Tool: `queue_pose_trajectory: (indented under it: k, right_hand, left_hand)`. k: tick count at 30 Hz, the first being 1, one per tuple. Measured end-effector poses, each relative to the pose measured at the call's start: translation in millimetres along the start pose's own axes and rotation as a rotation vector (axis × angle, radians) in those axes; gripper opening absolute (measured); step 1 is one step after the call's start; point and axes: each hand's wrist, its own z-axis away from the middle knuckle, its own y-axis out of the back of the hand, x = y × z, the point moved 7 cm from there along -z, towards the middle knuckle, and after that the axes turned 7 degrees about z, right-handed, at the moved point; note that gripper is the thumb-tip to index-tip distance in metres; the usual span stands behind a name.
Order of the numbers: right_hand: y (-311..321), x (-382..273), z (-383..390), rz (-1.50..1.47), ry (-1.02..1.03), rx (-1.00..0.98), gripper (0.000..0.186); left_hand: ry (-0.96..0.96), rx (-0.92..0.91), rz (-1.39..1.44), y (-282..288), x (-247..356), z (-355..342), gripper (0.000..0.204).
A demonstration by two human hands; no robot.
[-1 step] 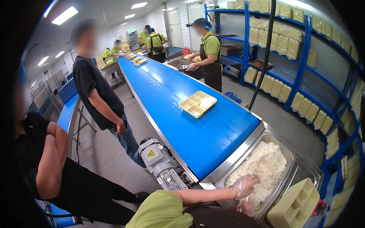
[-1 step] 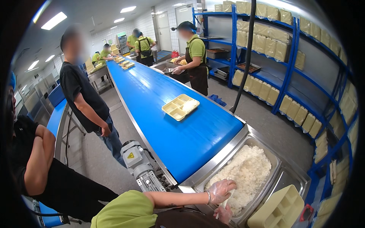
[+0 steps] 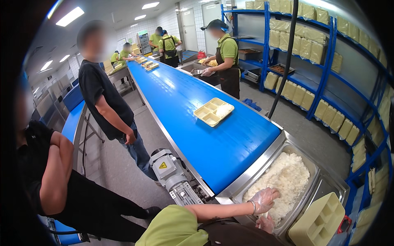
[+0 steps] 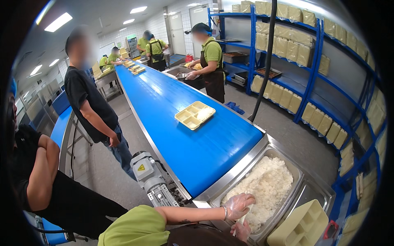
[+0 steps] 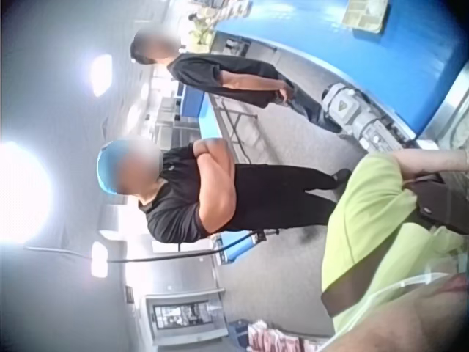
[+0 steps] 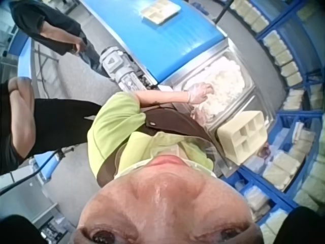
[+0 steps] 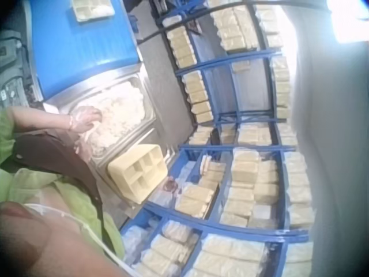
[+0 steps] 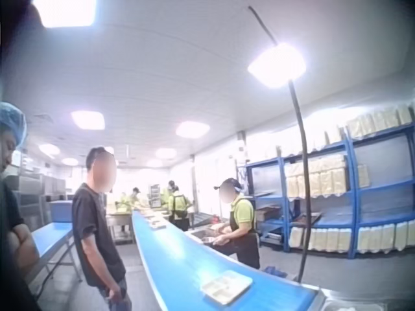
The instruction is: The person scoops white rice from a large stainless steel container into individual compartments of beige plastic trays using a white plastic scoop. The filled trays are then placed onto a moving blue conveyor belt. The process is repeated continuously as the person works along the assembly line.
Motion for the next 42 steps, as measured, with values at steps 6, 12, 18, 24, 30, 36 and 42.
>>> queue_pose_trajectory:
  k: [6,12,18,24,30,36,42]
  right_hand:
    - [-6.4,2.3,-3.7,-0.041,-0.032,-0.026,0.022]
    - [-5.8,7.1,-5.2,-0.069,-0.044,0.011,0.018]
    - [-8.3,6.8,-3.3,-0.073,-0.041,0.001,0.016]
    - [-8.8,8.0,-6.2,-0.057,-0.032,0.007,0.021]
    - [-11.1,7.2,-10.4,-0.076,-0.024,-0.008,0.024]
    - [-9.7,12.8,-17.7,-0.069,-0.050,-0.018,0.020]
    - [-7.6,10.0,-19.1,-0.044,-0.043,-0.030,0.019]
  left_hand:
    - [0.024,-0.033,-0.003,-0.9,-5.2,0.1,0.030]
    - [0.033,-0.037,0.020,1.3,-1.2,0.9,0.028]
    - [0.054,-0.053,0.009,1.8,1.1,0.8,0.026]
    - [0.064,-0.077,0.005,1.5,0.1,2.8,0.027]
    - [0.091,-0.099,-0.034,3.4,0.9,4.0,0.027]
    - [0.151,-0.110,-0.031,3.0,-5.1,4.6,0.026]
    - [0.132,-0.052,0.008,-0.4,-2.3,5.0,0.023]
